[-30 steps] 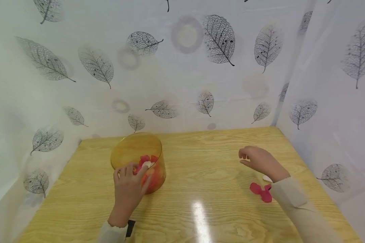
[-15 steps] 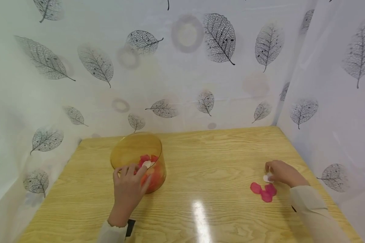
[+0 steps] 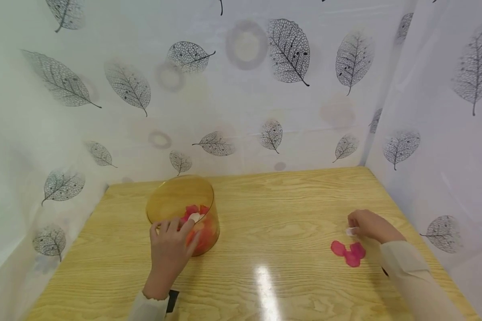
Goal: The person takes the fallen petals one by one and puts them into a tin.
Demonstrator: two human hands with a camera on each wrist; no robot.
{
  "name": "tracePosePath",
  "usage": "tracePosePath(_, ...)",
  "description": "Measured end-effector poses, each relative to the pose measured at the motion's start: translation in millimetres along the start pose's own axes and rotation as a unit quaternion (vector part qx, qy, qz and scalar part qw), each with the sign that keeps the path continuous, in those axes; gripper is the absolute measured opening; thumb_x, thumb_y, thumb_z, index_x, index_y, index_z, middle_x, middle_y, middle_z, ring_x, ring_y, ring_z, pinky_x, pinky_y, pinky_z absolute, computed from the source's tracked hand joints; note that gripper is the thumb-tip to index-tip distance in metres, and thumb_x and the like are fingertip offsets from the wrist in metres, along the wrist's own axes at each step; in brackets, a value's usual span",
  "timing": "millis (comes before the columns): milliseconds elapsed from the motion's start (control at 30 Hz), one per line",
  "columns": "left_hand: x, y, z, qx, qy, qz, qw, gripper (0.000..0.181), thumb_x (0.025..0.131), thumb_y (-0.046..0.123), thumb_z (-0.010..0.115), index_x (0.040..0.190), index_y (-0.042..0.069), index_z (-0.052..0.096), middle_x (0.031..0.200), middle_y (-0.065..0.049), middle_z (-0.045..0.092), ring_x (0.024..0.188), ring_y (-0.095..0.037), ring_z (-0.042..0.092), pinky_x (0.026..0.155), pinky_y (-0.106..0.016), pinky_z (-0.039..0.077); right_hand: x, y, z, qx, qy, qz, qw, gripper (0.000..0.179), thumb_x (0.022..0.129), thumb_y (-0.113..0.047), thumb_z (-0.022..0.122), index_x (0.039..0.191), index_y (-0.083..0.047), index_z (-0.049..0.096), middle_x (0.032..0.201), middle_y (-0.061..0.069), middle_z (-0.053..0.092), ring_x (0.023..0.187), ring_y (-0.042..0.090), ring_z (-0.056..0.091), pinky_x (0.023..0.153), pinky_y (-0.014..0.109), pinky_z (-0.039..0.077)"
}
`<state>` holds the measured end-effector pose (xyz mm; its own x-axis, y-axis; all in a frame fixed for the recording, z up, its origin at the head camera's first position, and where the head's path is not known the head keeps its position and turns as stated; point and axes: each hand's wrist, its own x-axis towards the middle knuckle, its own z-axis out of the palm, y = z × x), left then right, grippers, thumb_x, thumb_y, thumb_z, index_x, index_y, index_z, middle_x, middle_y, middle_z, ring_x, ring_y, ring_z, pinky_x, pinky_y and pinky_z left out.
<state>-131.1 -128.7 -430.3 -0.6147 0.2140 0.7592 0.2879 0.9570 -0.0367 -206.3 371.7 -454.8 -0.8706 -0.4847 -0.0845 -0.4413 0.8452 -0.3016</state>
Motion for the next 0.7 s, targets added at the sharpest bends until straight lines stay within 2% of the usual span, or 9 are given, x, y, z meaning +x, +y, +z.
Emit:
tracePosePath(100, 0.1, 0.3, -0.2, 0.0, -0.002, -0.001, 1.0, 0.031, 0.066, 0.029, 0.082, 0.084, 0.019, 0.059, 0.073, -0.007, 0.056, 0.073, -0.029, 0.057, 0.077, -0.049, 0.042, 8.9, -6.7, -6.6, -0.009, 0.034, -0.035, 0.9988, 0.032, 0.075, -0.008, 0.072, 0.061, -0.014, 0.045, 0.059, -0.012, 0.033, 0.056, -0.002, 0.027, 0.053, 0.019, 0.026)
tracePosePath(200, -0.2, 0.5, -0.3, -0.001, -0.002, -0.001, 1.0, 0.03, 0.066, 0.029, 0.082, 0.084, 0.019, 0.059, 0.074, -0.007, 0.057, 0.073, -0.029, 0.056, 0.078, -0.049, 0.042, 22.3, -24.3, -19.9, -0.017, 0.045, -0.047, 0.9978, 0.034, 0.078, -0.013, 0.071, 0.061, -0.014, 0.042, 0.059, -0.012, 0.029, 0.056, -0.001, 0.025, 0.054, 0.02, 0.024)
tracePosePath(233, -0.2, 0.4, -0.4, -0.001, -0.003, -0.001, 1.0, 0.03, 0.066, 0.029, 0.082, 0.085, 0.019, 0.06, 0.074, -0.007, 0.057, 0.074, -0.029, 0.056, 0.078, -0.049, 0.042, 27.9, -33.4, -25.5, -0.019, 0.042, -0.04, 0.9981, 0.034, 0.079, -0.013, 0.071, 0.061, -0.015, 0.042, 0.059, -0.012, 0.028, 0.056, 0.0, 0.026, 0.054, 0.02, 0.024)
tracePosePath(333, 0.0, 0.2, -0.8, -0.002, -0.003, -0.001, 1.0, 0.03, 0.066, 0.029, 0.082, 0.085, 0.019, 0.06, 0.074, -0.007, 0.057, 0.074, -0.029, 0.056, 0.078, -0.049, 0.041, 47.2, -64.9, -43.5, -0.03, 0.031, -0.03, 0.9986, 0.032, 0.082, -0.011, 0.068, 0.063, -0.015, 0.043, 0.06, -0.009, 0.031, 0.057, 0.004, 0.028, 0.055, 0.022, 0.026)
tracePosePath(433, 0.5, 0.2, -1.5, -0.001, -0.006, -0.002, 1.0, 0.031, 0.066, 0.029, 0.082, 0.086, 0.02, 0.06, 0.074, -0.006, 0.057, 0.075, -0.028, 0.056, 0.078, -0.049, 0.042, 68.5, -100.4, -59.1, -0.042, 0.038, -0.041, 0.9976, 0.029, 0.083, -0.007, 0.067, 0.064, -0.014, 0.046, 0.061, -0.006, 0.037, 0.059, 0.007, 0.033, 0.056, 0.024, 0.029)
tracePosePath(533, 1.3, 0.5, -2.6, 0.0, -0.012, -0.005, 0.9999, 0.031, 0.066, 0.03, 0.082, 0.086, 0.02, 0.06, 0.075, -0.006, 0.057, 0.075, -0.028, 0.057, 0.078, -0.049, 0.042, 91.7, -135.8, -71.3, -0.05, 0.059, -0.077, 0.994, 0.023, 0.082, -0.005, 0.068, 0.068, -0.013, 0.051, 0.064, -0.004, 0.046, 0.061, 0.009, 0.038, 0.057, 0.026, 0.034)
tracePosePath(700, 2.1, 1.1, -4.0, 0.002, -0.025, -0.01, 0.9996, 0.031, 0.067, 0.031, 0.082, 0.087, 0.021, 0.061, 0.075, -0.005, 0.057, 0.077, -0.028, 0.057, 0.08, -0.049, 0.042, 129.5, -196.1, -83.1, -0.062, 0.082, -0.145, 0.984, 0.023, 0.082, -0.008, 0.069, 0.07, -0.012, 0.051, 0.068, -0.002, 0.047, 0.063, 0.01, 0.038, 0.06, 0.027, 0.035)
